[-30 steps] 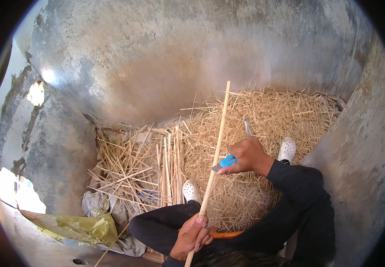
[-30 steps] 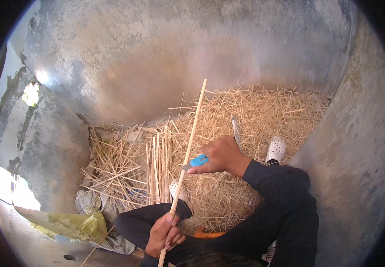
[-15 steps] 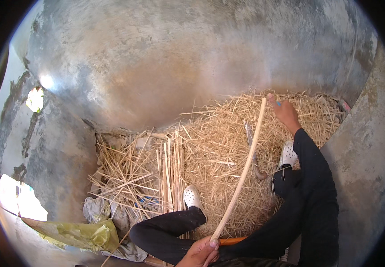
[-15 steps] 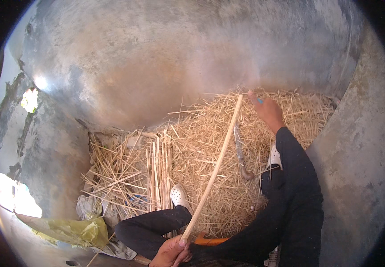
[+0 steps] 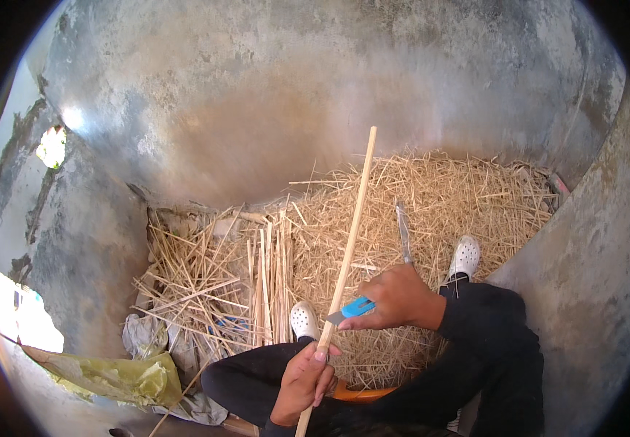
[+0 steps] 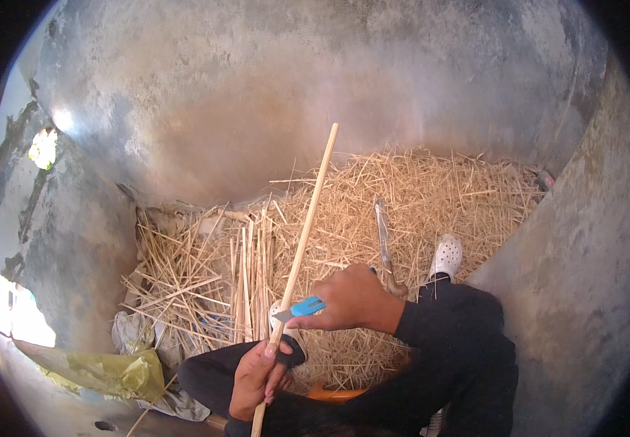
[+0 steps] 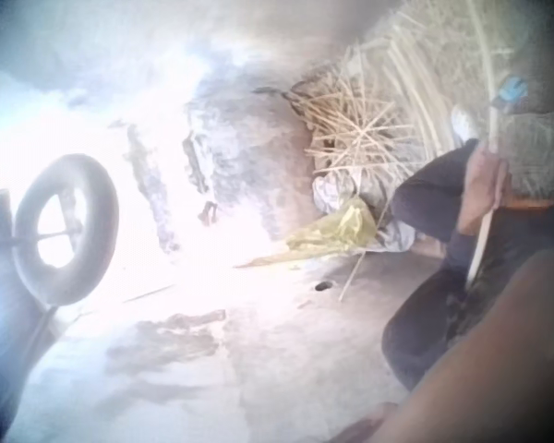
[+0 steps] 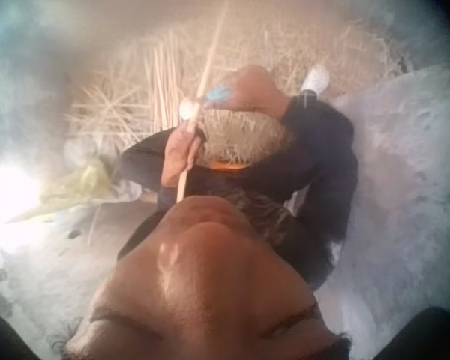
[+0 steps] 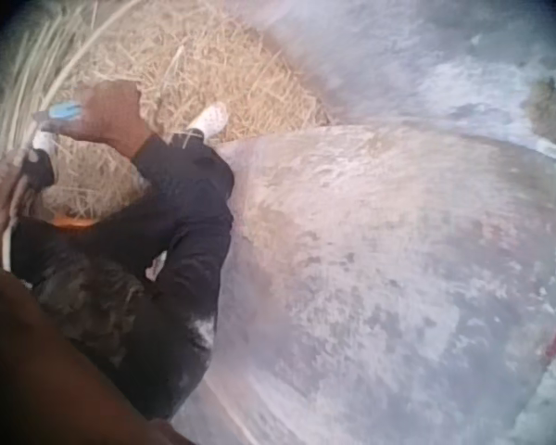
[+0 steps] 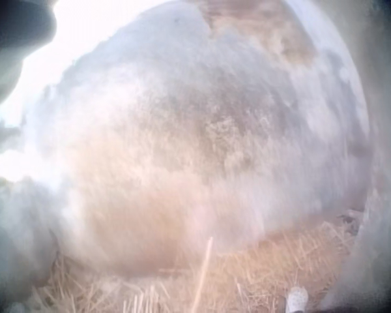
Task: The person sits cross-legged on a straw-covered floor and uses a knife to shave the surface of long, thin wooden sticks. They hold the stick with their left hand and scrape it with the knife in their right hand, creating wood shavings that fall onto the straw.
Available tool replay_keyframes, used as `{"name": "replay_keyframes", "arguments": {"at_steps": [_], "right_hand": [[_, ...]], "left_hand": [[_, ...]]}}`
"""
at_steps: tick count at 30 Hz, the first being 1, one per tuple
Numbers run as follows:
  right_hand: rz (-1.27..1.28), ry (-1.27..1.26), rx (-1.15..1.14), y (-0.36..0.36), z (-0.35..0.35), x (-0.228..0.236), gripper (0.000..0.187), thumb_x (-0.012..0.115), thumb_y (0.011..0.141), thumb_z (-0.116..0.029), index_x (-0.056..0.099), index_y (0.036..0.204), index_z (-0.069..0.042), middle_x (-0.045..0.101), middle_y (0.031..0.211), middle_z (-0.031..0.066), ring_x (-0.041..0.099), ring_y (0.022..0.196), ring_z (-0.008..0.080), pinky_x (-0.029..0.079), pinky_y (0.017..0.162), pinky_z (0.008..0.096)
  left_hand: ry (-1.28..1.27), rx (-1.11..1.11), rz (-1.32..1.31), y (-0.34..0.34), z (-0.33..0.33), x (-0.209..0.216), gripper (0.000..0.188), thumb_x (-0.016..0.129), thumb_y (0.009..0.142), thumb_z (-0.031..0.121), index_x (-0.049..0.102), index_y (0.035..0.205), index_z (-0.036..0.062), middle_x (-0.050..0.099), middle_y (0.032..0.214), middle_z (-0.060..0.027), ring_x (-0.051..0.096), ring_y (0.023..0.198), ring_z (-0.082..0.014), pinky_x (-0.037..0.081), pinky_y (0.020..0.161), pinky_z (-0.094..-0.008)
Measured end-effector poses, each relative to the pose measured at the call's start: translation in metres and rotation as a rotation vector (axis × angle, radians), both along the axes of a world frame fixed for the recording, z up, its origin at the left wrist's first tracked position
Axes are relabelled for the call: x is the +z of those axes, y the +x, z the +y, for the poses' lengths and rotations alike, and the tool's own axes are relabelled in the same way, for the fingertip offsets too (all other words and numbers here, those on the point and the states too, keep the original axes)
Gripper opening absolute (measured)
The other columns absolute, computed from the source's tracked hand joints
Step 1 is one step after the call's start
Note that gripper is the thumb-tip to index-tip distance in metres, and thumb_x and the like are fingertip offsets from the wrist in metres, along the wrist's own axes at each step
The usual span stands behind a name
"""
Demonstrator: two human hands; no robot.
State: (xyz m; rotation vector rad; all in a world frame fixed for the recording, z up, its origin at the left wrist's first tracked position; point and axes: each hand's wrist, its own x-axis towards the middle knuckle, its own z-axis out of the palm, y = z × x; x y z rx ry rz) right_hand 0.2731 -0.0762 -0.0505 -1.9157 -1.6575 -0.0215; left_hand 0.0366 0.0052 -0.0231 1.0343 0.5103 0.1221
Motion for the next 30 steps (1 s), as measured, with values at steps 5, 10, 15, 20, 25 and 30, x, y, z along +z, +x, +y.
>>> {"name": "replay_keyframes", "arguments": {"at_steps": [5,10,15,20,25,30], "right_hand": [[0.080,0.026,-0.248,0.039,0.005,-0.010,0.068,0.055,0.074,-0.074,0.059,0.054,-0.009,0.051,0.046,0.0086,0.054,0.041,0.0254,0.043,0.043,0.0379],[-0.035,0.087,-0.013,-0.010,-0.004,-0.010,0.068,0.056,0.072,-0.075,0.056,0.052,-0.009,0.050,0.045,0.0082,0.054,0.040,0.0239,0.042,0.041,0.0369],[-0.114,0.148,-0.073,0.002,0.005,-0.014,0.069,0.056,0.070,-0.076,0.050,0.050,-0.010,0.050,0.044,0.0064,0.054,0.040,0.0242,0.041,0.039,0.0371],[-0.013,0.125,-0.129,0.007,0.003,-0.012,0.075,0.051,0.071,-0.079,0.057,0.054,-0.007,0.054,0.046,0.0084,0.055,0.039,0.0254,0.041,0.039,0.0367],[-0.126,0.234,-0.055,-0.007,0.002,-0.015,0.074,0.052,0.071,-0.080,0.052,0.049,-0.009,0.052,0.045,0.0076,0.053,0.036,0.0237,0.040,0.038,0.0362],[-0.212,0.328,-0.095,0.022,0.002,-0.013,0.068,0.053,0.069,-0.080,0.049,0.048,-0.015,0.045,0.042,0.0004,0.046,0.035,0.0165,0.035,0.035,0.0334]], "left_hand": [[-0.028,0.002,-0.029,-0.012,-0.007,0.002,0.029,0.035,0.102,0.027,0.048,0.107,0.0019,0.034,0.044,0.0027,0.028,0.034,-0.0069,0.028,0.044,-0.0207],[-0.070,-0.011,-0.070,-0.010,-0.009,0.001,0.029,0.035,0.102,0.028,0.047,0.107,0.0017,0.033,0.043,0.0027,0.027,0.033,-0.0072,0.027,0.044,-0.0208],[-0.028,0.010,-0.055,-0.017,-0.011,0.000,0.031,0.034,0.103,0.029,0.048,0.106,0.0011,0.034,0.043,0.0020,0.027,0.033,-0.0075,0.028,0.044,-0.0213],[0.068,0.016,0.008,-0.011,-0.011,0.005,0.035,0.033,0.103,0.030,0.050,0.106,-0.0007,0.034,0.042,0.0008,0.028,0.032,-0.0077,0.029,0.044,-0.0211],[0.058,0.035,0.030,-0.020,-0.018,0.005,0.037,0.033,0.103,0.031,0.050,0.106,-0.0018,0.034,0.041,0.0007,0.027,0.032,-0.0079,0.029,0.043,-0.0220],[0.070,0.006,0.029,-0.018,-0.020,0.006,0.036,0.035,0.101,0.033,0.050,0.103,0.0002,0.033,0.039,0.0015,0.027,0.030,-0.0079,0.031,0.043,-0.0246]]}}
